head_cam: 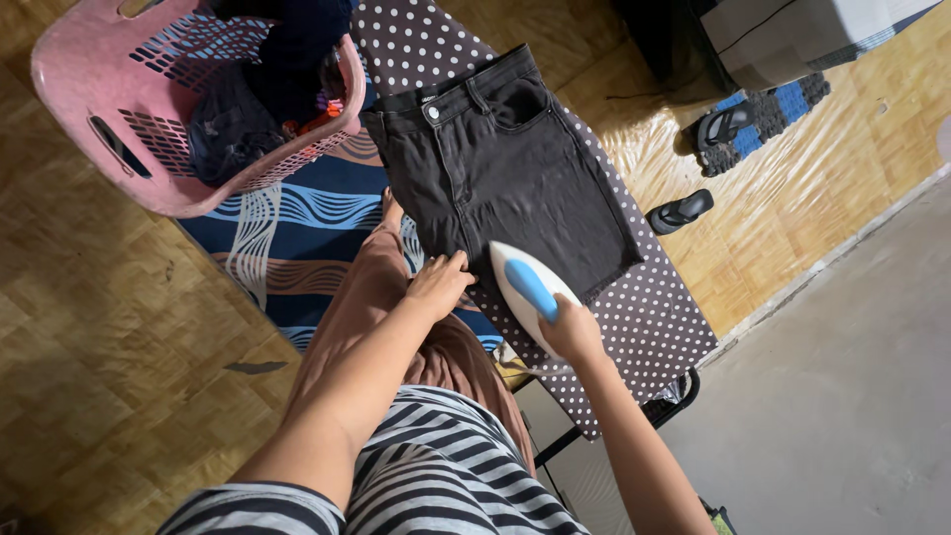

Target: The person irons a pair of dark shorts on a polka-dotted ironing board, smoothing the fabric and adjusting the garment multiple times. After finishing, the person places the shorts on a hanger and hangs them in a wardrobe.

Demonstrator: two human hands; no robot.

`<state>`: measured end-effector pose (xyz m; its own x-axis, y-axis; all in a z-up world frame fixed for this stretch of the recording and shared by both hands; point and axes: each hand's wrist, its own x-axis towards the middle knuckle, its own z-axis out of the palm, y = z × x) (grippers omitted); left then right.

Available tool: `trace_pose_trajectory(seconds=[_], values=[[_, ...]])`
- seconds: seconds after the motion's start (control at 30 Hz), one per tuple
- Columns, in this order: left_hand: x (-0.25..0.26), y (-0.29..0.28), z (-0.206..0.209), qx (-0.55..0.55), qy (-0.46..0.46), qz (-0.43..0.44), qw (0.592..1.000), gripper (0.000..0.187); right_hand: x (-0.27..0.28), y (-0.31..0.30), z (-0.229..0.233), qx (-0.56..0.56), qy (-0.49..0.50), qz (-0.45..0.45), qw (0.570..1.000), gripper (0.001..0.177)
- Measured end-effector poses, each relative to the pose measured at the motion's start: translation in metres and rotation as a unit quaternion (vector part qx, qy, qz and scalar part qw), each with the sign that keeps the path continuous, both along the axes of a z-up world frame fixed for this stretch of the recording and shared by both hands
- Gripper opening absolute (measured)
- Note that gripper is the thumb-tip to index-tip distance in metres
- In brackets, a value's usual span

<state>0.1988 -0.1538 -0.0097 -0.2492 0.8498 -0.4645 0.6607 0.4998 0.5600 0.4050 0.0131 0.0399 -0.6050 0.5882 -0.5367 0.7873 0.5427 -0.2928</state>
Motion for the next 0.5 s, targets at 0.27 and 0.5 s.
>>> trace_pose_trajectory(seconds=[0.27, 0.5], values=[[-0.006, 0.005, 0.005, -0.014, -0.046, 0.028, 0.998, 0.035, -0.007, -0.003, 0.000, 0.023, 0.005, -0.022, 0.999, 0.034], [-0.008, 0.013, 0.017, -0.070, -0.060, 0.046, 0.995, 0.044, -0.101, -0.008, -0.011, 0.067, 0.054, -0.085, 0.993, 0.042]])
